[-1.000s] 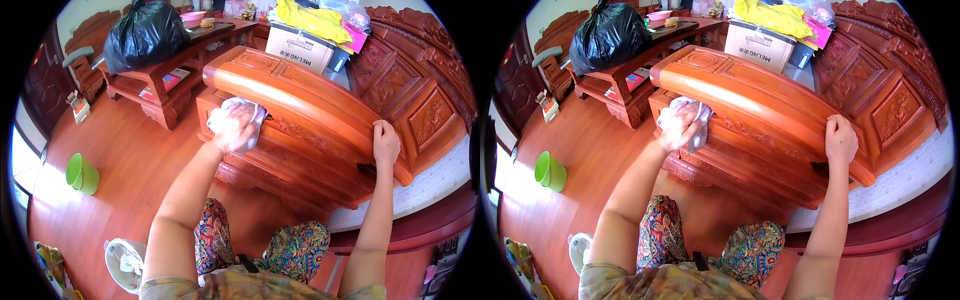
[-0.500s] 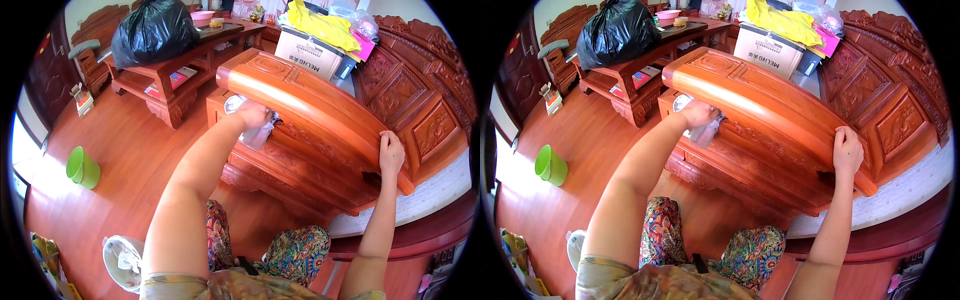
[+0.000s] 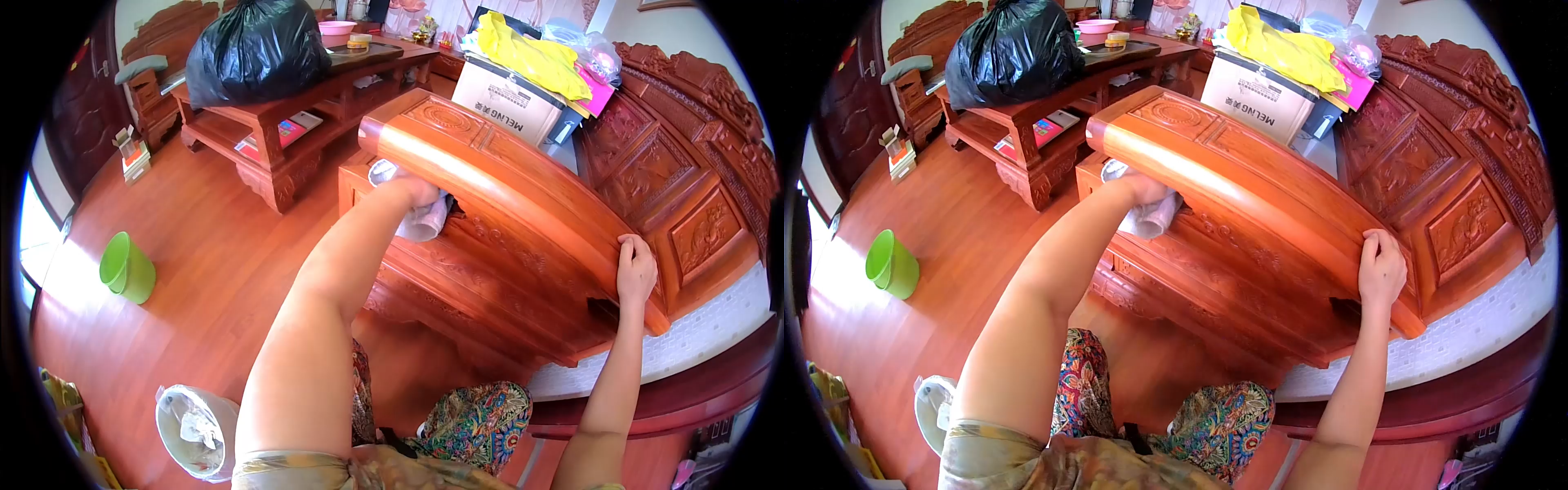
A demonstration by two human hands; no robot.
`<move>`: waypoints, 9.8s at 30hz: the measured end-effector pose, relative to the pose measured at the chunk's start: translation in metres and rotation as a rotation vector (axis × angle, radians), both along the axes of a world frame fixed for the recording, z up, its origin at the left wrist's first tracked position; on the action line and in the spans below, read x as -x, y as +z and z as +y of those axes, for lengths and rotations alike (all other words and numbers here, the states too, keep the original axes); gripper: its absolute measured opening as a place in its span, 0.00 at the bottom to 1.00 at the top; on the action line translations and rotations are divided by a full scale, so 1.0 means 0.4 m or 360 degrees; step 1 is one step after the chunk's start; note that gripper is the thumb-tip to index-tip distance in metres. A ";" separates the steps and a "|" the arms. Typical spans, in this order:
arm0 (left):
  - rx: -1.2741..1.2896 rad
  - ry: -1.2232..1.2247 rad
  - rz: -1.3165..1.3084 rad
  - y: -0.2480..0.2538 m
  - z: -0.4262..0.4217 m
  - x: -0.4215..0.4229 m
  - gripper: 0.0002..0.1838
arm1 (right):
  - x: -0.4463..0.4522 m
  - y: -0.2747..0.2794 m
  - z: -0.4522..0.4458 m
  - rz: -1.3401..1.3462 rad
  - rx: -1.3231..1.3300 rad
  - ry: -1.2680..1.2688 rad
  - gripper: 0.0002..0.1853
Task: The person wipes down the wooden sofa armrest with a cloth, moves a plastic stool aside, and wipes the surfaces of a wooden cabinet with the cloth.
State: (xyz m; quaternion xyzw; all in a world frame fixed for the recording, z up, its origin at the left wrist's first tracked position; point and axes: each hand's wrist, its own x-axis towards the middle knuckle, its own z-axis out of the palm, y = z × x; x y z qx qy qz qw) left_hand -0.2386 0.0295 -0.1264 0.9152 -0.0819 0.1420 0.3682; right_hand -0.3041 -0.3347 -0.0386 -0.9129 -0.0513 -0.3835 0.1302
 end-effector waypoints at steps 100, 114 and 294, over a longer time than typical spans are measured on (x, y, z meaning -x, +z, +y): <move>-0.0538 0.0191 -0.0659 -0.061 -0.039 0.139 0.13 | 0.006 -0.004 0.016 -0.0001 0.0023 -0.0107 0.12; -0.0619 0.0527 -0.0324 -0.022 0.230 0.073 0.19 | 0.010 0.001 0.009 0.0026 -0.0031 -0.0009 0.12; 0.2380 0.1528 -0.0884 -0.304 0.138 0.039 0.27 | -0.040 -0.016 -0.063 0.0203 -0.0034 0.0211 0.16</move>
